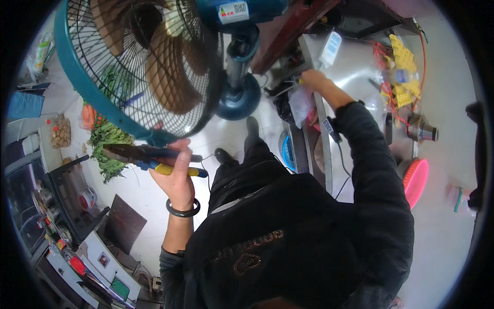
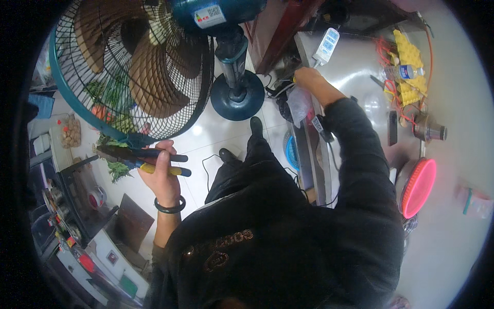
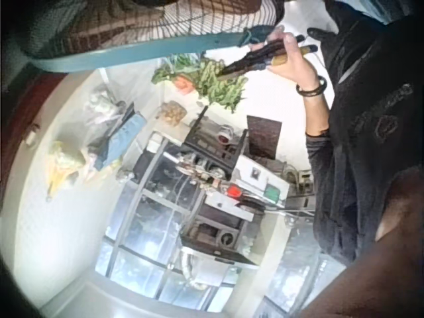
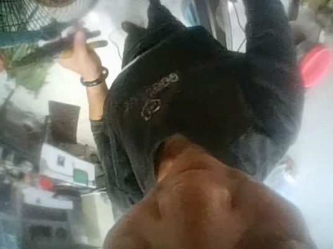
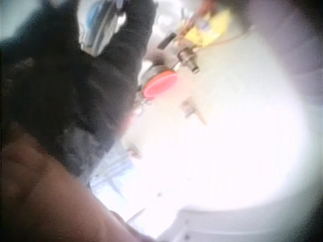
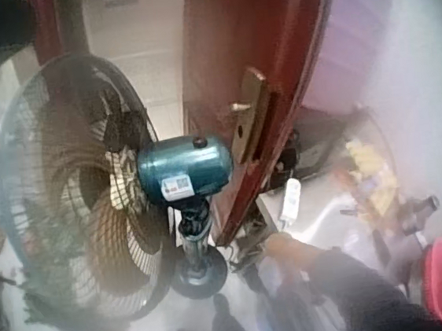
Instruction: The person uses a screwdriver and pliers to adjust screws on the back of a teal table fan. They repeatedly tighten and loosen screws while holding the fan steady, then remove the pliers and continue with the screwdriver.
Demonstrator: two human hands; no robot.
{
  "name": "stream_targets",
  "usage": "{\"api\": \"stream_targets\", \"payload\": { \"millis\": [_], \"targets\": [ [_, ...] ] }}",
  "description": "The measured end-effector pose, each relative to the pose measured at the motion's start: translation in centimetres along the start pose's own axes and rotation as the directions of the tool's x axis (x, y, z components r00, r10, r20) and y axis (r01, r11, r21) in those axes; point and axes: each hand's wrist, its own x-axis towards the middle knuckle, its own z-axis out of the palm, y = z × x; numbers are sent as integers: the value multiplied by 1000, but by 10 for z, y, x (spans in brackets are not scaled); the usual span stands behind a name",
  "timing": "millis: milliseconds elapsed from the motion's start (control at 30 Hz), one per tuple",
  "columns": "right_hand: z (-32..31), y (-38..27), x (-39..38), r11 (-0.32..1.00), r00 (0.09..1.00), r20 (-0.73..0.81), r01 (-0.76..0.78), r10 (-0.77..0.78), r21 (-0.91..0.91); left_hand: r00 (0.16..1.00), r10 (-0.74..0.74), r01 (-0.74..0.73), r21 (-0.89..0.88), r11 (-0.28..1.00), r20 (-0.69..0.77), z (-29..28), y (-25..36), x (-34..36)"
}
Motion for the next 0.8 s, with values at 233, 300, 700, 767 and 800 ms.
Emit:
{"api": "stream_targets", "payload": {
  "millis": [233, 300, 700, 767, 800],
  "targets": [
    [-99, 106, -76, 957, 828, -485, -203, 280, 205, 958, 154, -74, 312, 947, -240, 31, -10, 19],
    [-91, 141, -92, 939, 789, -524, -189, 320, 289, 952, 155, -71, 303, 950, -262, 28, -10, 24],
    [134, 154, -50, 634, 637, -330, -331, 696, 699, 982, 107, -41, 373, 927, -158, -7, 17, 88],
    [142, 154, -48, 676, 612, -401, -316, 682, 666, 965, 210, -134, 390, 911, -159, -8, 16, 109],
    [144, 154, -47, 659, 601, -377, -358, 704, 661, 945, 264, -174, 390, 904, -191, -7, 14, 122]
  ]
}}
